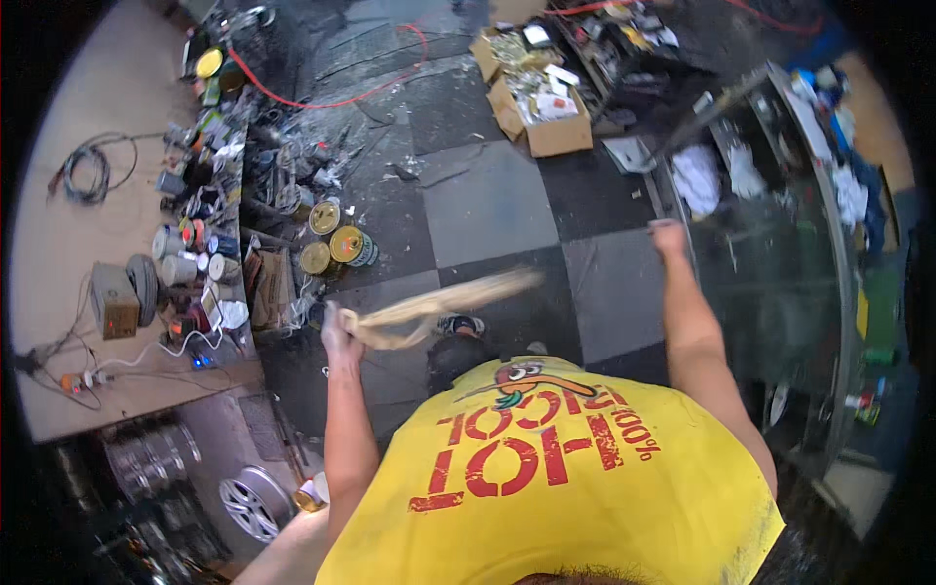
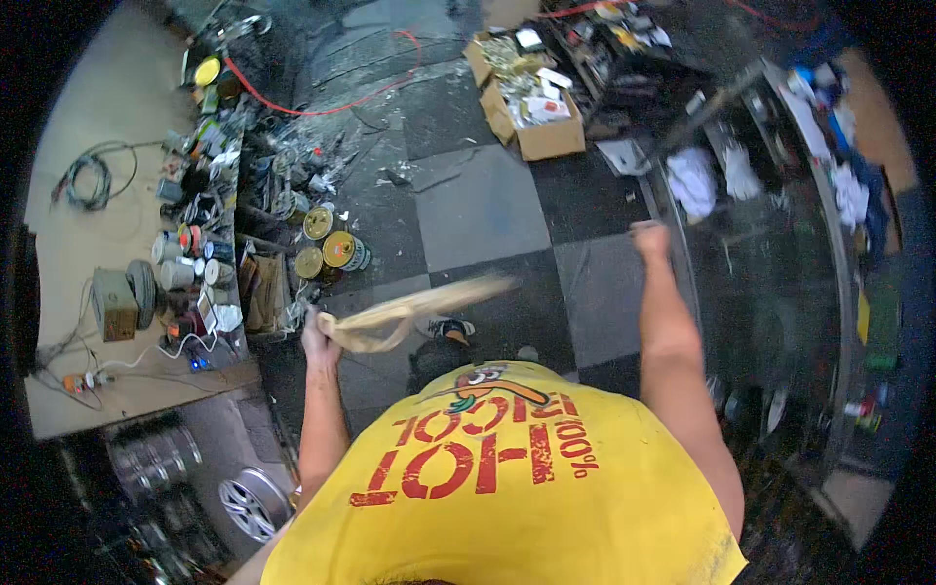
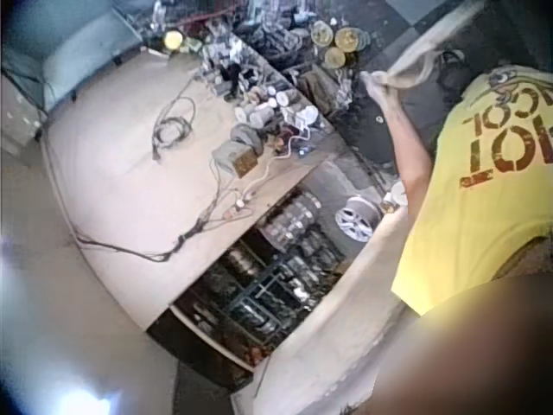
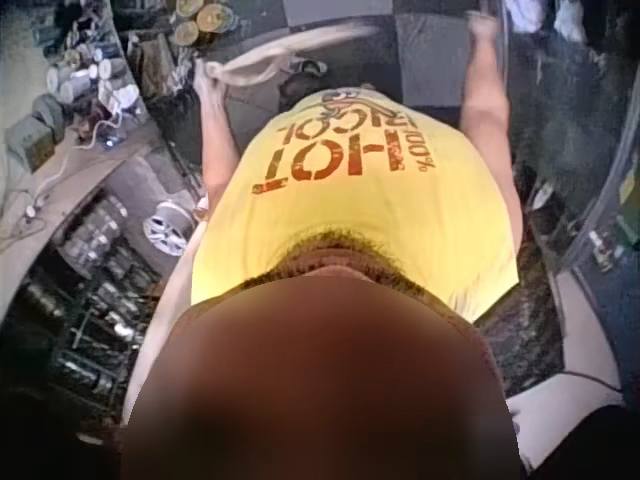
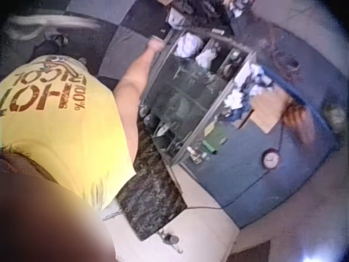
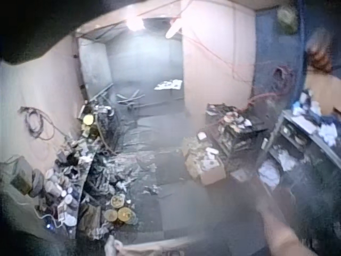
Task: Preparing and mixing paint and body filler, then setting up a spray gun in an auto body shop.
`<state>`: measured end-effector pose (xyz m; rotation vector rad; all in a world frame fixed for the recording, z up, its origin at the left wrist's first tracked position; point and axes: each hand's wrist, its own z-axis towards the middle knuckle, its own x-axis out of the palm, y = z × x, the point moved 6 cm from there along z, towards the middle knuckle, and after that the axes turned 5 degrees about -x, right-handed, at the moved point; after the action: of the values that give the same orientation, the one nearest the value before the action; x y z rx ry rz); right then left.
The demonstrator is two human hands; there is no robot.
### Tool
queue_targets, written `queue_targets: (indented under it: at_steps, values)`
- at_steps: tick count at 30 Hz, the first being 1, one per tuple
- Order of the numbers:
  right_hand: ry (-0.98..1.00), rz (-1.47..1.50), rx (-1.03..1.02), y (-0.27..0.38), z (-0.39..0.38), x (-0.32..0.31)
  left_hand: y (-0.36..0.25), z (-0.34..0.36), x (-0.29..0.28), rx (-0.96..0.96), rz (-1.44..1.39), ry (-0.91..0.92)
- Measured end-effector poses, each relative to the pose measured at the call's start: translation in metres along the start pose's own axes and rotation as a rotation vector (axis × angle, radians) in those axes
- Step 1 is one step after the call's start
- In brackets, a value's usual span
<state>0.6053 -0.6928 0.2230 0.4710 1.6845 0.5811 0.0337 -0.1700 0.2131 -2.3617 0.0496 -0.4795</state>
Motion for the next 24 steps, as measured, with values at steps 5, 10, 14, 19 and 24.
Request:
queue_targets:
  at_steps: [5,10,14,19,24]
  values:
    - [-0.255,0.333,-0.26,-0.033,-0.075,-0.089,0.07,-0.028,0.154,-0.12,0.239,0.364]
    - [0.281,0.956,-0.435,0.052,-0.229,-0.004,0.241,-0.207,0.366,0.128,0.963,1.364]
    - [0.48,0.629,-0.425,0.023,-0.271,-0.01,0.199,-0.232,0.418,0.481,1.483,1.493]
    - [0.405,0.196,-0.065,-0.093,-0.254,-0.061,0.022,-0.152,0.441,0.845,1.528,1.034]
    - [0.397,0.298,-0.047,-0.056,-0.216,-0.026,0.014,-0.088,0.383,0.345,1.382,1.093]
